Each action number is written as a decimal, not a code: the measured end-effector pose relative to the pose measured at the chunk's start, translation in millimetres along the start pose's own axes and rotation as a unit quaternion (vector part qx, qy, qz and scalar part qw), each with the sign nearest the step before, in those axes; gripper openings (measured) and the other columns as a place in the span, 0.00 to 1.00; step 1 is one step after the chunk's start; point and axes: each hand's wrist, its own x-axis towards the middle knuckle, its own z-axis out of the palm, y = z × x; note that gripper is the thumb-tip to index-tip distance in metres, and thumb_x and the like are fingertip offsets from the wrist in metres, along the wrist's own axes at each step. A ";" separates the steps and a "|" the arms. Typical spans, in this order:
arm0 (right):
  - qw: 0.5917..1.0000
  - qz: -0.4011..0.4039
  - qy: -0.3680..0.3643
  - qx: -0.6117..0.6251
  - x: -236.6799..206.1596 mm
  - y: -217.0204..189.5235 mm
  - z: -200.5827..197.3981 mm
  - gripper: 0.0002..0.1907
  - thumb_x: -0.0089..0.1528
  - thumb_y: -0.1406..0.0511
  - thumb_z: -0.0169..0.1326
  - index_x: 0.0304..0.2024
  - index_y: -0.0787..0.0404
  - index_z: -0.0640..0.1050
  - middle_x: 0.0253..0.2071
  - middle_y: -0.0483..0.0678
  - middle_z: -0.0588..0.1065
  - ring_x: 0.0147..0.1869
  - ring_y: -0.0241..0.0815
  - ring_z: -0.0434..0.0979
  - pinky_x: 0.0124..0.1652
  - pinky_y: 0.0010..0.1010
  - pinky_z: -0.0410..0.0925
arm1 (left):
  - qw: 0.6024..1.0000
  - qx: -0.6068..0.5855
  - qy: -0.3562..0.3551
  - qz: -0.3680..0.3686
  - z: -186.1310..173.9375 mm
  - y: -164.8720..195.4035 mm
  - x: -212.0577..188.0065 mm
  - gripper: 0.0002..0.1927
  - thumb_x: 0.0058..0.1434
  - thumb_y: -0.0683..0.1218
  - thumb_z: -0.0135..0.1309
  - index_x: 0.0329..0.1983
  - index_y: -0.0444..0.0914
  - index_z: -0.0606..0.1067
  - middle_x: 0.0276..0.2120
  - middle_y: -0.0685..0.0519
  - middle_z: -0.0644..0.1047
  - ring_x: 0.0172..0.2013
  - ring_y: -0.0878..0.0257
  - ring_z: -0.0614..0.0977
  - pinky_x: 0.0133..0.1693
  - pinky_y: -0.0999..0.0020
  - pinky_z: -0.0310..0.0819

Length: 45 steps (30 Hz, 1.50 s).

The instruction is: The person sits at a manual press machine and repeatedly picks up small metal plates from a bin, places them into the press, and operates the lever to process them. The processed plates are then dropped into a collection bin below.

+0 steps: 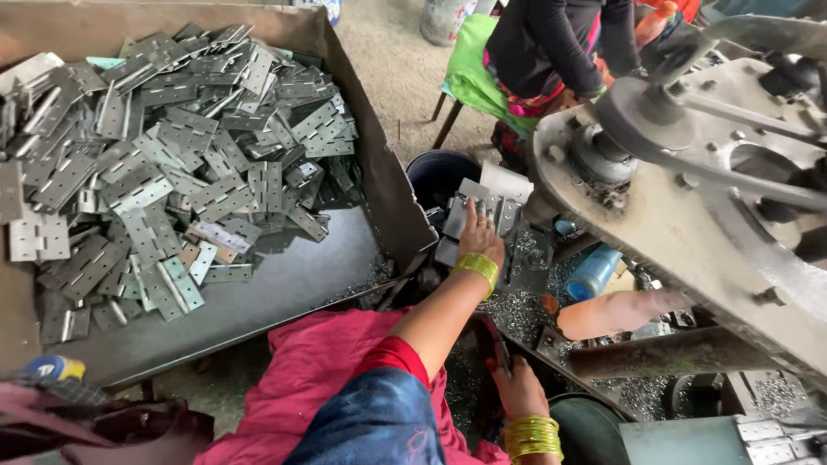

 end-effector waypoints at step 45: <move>0.885 -0.259 0.362 0.137 105.8 31.8 -13.0 0.13 0.58 0.66 0.63 0.42 0.67 0.78 0.38 0.58 0.79 0.37 0.53 0.80 0.42 0.40 0.75 | 0.787 -0.228 0.282 -0.498 146.7 -331.7 -82.1 0.29 0.59 0.61 0.64 0.55 0.38 0.74 0.58 0.45 0.73 0.62 0.47 0.70 0.63 0.49 0.61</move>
